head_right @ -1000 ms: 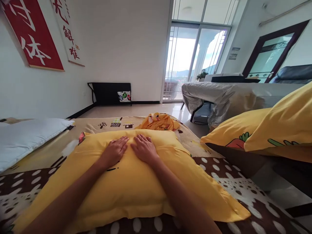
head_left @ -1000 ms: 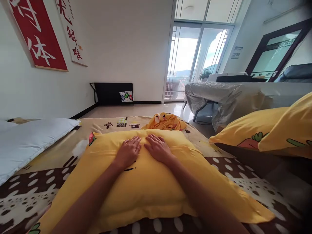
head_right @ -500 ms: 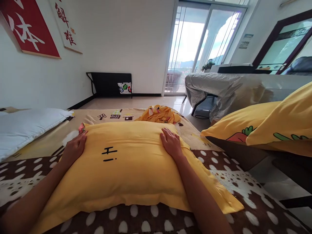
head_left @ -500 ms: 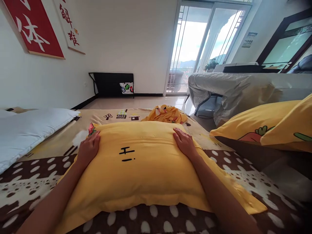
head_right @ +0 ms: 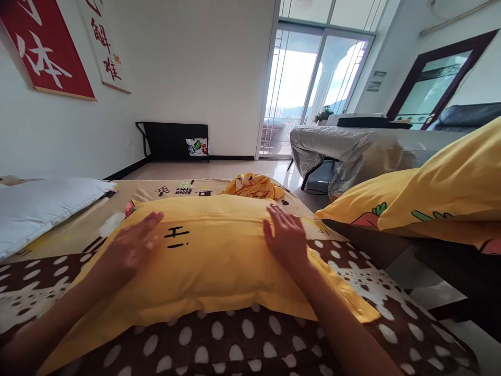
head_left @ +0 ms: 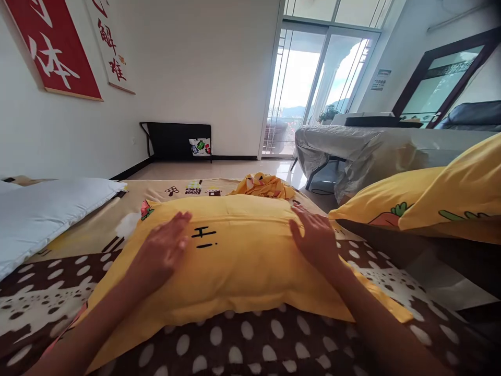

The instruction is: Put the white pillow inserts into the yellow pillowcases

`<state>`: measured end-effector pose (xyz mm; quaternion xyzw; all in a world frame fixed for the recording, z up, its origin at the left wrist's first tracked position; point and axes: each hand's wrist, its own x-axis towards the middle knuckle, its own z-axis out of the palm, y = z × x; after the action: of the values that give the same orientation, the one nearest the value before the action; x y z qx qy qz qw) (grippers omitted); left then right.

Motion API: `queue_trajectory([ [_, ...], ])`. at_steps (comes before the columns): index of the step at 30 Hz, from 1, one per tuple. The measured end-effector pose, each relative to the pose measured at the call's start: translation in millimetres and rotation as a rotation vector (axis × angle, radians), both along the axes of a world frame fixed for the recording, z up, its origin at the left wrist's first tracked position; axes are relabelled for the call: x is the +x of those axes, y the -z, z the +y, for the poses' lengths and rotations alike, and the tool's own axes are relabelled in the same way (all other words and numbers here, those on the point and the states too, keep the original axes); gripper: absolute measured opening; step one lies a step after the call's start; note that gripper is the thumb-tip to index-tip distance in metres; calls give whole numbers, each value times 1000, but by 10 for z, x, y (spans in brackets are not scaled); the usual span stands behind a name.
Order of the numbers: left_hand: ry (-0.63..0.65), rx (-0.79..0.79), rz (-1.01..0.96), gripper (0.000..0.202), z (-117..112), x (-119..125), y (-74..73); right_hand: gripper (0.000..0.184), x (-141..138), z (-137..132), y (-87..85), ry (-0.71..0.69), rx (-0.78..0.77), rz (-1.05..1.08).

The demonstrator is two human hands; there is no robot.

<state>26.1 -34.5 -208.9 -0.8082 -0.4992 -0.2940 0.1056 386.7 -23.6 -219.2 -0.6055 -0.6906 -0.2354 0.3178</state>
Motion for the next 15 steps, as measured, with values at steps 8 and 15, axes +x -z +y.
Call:
queue_trajectory([
  [8, 106, -21, 292, 54, 161, 529, 358, 53, -666, 101, 247, -304, -298, -55],
  [15, -164, 70, 141, 60, -77, -353, 826, 54, 114, -23, 625, -28, -275, 55],
])
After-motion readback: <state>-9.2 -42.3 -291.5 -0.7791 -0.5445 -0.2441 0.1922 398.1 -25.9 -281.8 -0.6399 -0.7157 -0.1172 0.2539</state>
